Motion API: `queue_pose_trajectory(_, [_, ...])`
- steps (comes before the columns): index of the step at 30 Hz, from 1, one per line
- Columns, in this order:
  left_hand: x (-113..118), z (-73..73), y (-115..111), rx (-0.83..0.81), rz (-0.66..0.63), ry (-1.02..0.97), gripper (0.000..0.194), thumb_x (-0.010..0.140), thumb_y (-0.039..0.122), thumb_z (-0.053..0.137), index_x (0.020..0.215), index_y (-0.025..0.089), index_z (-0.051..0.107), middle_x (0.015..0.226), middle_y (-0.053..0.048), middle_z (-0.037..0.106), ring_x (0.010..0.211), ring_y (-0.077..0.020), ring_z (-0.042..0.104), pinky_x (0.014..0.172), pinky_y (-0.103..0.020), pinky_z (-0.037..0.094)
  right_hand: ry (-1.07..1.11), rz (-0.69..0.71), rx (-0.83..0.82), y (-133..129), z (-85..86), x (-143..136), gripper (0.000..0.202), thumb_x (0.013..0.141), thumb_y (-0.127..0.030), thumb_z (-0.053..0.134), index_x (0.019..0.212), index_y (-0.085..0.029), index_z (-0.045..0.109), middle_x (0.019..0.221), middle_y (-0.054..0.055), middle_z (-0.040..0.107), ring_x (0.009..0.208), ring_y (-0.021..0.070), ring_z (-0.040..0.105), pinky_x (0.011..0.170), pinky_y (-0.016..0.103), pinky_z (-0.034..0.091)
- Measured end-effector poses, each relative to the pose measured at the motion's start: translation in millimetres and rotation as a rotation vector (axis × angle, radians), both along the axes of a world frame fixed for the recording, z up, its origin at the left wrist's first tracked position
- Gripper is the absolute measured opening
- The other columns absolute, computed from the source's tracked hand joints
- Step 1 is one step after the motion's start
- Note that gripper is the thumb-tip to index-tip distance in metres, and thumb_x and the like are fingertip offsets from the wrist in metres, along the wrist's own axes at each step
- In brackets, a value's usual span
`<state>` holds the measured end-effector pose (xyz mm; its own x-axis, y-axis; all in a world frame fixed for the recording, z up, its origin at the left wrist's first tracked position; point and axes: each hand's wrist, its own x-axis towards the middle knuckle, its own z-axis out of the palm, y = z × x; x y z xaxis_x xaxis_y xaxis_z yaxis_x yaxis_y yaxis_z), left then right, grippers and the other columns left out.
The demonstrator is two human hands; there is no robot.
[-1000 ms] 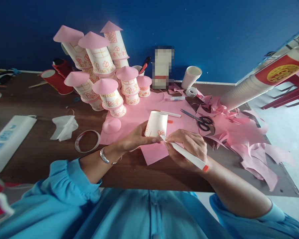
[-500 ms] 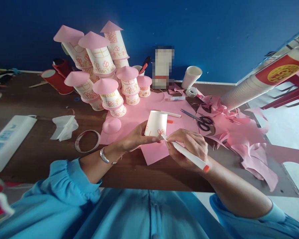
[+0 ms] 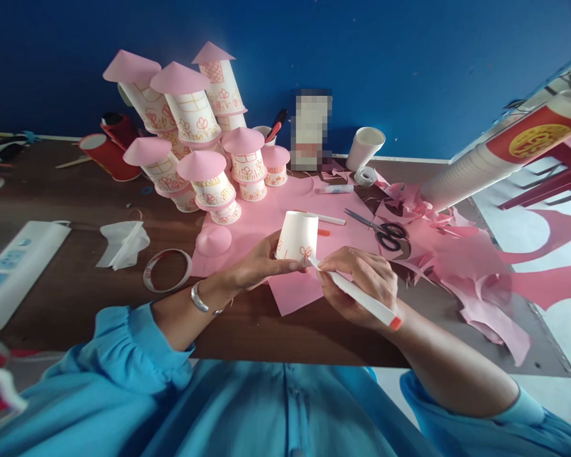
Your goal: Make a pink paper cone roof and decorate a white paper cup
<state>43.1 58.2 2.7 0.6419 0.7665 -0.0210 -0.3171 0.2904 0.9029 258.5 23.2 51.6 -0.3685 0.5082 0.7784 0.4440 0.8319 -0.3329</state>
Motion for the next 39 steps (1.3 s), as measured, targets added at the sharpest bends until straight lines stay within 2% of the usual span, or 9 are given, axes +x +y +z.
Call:
queue_pose_trajectory(6, [0.1,2.0,0.4,0.028,0.01,0.017,0.053,0.085,0.035,0.085,0.134,0.024,0.067,0.111,-0.008,0.076,0.096,-0.02,0.07,0.086,-0.032,0.057,0.021,-0.012,0.022,0.5,3.1,1.1,0.016,0.092,-0.008,0.067,0.102,-0.021,0.062,0.077,0.001,0.074,0.063,0.0143,0.072,0.061,0.026,0.062])
queue_pose_trajectory(11, [-1.3,3.0,0.8,0.029,0.0,0.019,0.051,0.086,0.034,0.084,0.134,0.024,0.068,0.109,-0.007,0.076,0.096,-0.0191,0.069,0.086,-0.03,0.056,0.027,0.023,0.015,1.0,2.8,1.0,0.021,0.091,-0.005,0.066,0.105,-0.02,0.063,0.079,0.001,0.075,0.064,0.0142,0.072,0.061,0.026,0.061])
queue_pose_trajectory(16, [-1.7,3.0,0.1,0.025,0.003,0.024,0.055,0.086,0.034,0.083,0.137,0.026,0.066,0.117,-0.008,0.076,0.1,-0.0203,0.07,0.087,-0.031,0.056,0.019,0.021,0.017,0.9,2.3,0.4,0.018,0.091,-0.006,0.066,0.102,-0.019,0.062,0.077,0.002,0.074,0.064,0.0142,0.072,0.061,0.025,0.061])
queue_pose_trajectory(26, [1.8,4.7,-0.4,0.031,0.022,0.013,0.042,0.084,0.031,0.085,0.123,0.024,0.071,0.114,-0.007,0.077,0.105,-0.0224,0.07,0.09,-0.033,0.055,0.016,0.02,0.021,0.1,-2.9,-0.7,0.015,0.093,-0.009,0.067,0.102,-0.02,0.062,0.077,0.001,0.073,0.064,0.0154,0.072,0.06,0.027,0.061])
queue_pose_trajectory(39, [2.6,5.8,-0.6,0.037,0.032,0.034,0.047,0.081,0.034,0.087,0.123,0.023,0.071,0.112,-0.007,0.077,0.104,-0.0237,0.069,0.09,-0.034,0.054,-0.005,0.025,0.035,0.4,-3.5,-0.7,0.017,0.093,-0.009,0.068,0.106,-0.021,0.063,0.078,0.002,0.074,0.066,0.0158,0.073,0.061,0.028,0.061])
